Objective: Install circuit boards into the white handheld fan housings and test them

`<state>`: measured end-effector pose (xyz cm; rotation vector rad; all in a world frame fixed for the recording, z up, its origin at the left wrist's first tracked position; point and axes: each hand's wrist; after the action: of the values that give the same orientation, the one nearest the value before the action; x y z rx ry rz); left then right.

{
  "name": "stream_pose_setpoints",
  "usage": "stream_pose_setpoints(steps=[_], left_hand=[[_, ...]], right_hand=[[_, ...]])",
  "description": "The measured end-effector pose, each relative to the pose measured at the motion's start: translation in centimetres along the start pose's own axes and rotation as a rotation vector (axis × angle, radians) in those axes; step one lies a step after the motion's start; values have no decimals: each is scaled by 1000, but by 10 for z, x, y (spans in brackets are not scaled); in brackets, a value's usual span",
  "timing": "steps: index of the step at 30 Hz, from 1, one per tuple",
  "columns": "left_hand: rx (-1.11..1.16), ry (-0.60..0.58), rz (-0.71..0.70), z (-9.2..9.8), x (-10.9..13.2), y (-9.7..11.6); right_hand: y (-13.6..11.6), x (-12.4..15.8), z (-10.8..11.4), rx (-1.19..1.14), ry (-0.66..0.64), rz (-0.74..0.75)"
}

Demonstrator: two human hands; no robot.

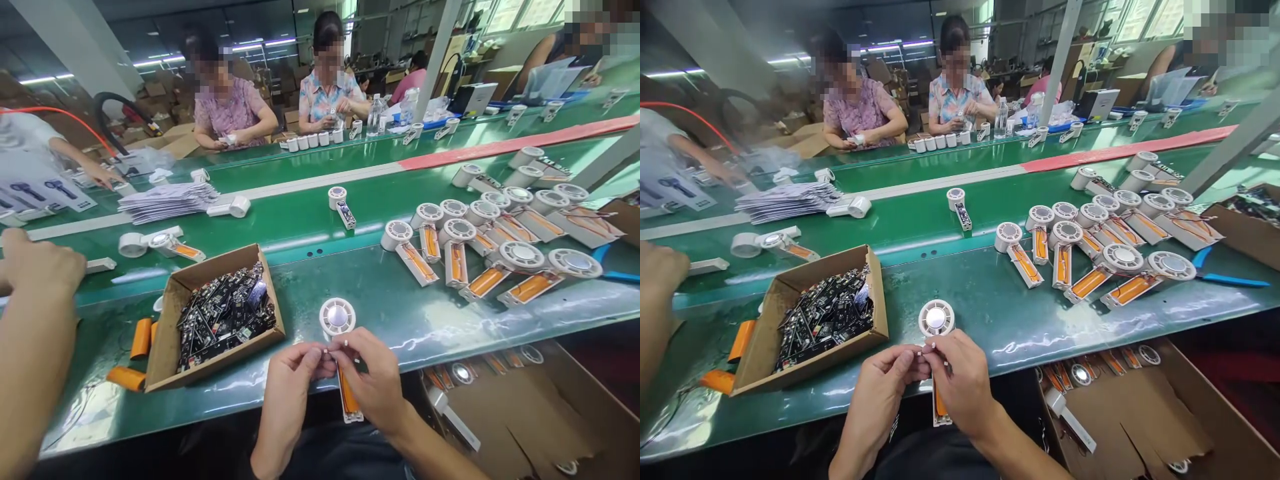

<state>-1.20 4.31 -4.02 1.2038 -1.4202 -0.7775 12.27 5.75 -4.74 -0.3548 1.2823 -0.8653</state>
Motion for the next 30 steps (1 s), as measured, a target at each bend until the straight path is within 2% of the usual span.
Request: stream_pose_setpoints(steps=[4,8,10,12,13,14,16,19,22,24,26,28,30], left_hand=[[-117,34,-42,-4,3,-4],[-436,59,-185,-6,12,6],[-667,110,-357,3,11,25],[-876,273,-560,19,2,55],[-978,376,-617,29,-7,70],[-1092,448,-608,39,-16,84],[-1287,484,-504,58,-36,106],[-1304,470,-471,75,-54,119],[-1226,573,-537,76,-50,119],[-1031,700,-653,70,-38,116],[-776,769,-805,59,-25,113],[-613,712,-897,48,-14,107],[-533,565,-857,39,-5,99]], right_hand=[[2,4,-1,-2,-30,58],[6,8,0,-5,-57,65],[8,10,1,-16,-65,32],[8,10,2,-35,-65,10],[7,10,2,-43,-62,3],[6,10,3,-51,-56,-2],[5,10,3,-62,-51,-15],[3,9,3,-74,-39,-30],[3,9,4,-85,-35,-25],[4,8,4,-95,-48,-28],[4,8,5,-106,-52,-47],[4,7,5,-121,-53,-73],[5,8,5,-134,-60,-102]])
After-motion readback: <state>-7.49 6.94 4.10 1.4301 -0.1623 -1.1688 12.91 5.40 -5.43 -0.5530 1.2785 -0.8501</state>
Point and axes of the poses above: each hand's wrist, its own x-axis away from the middle knuckle, its own z-axis out of the back of the hand, y = z × x, and after that the axes turned 2 degrees about z, right-handed
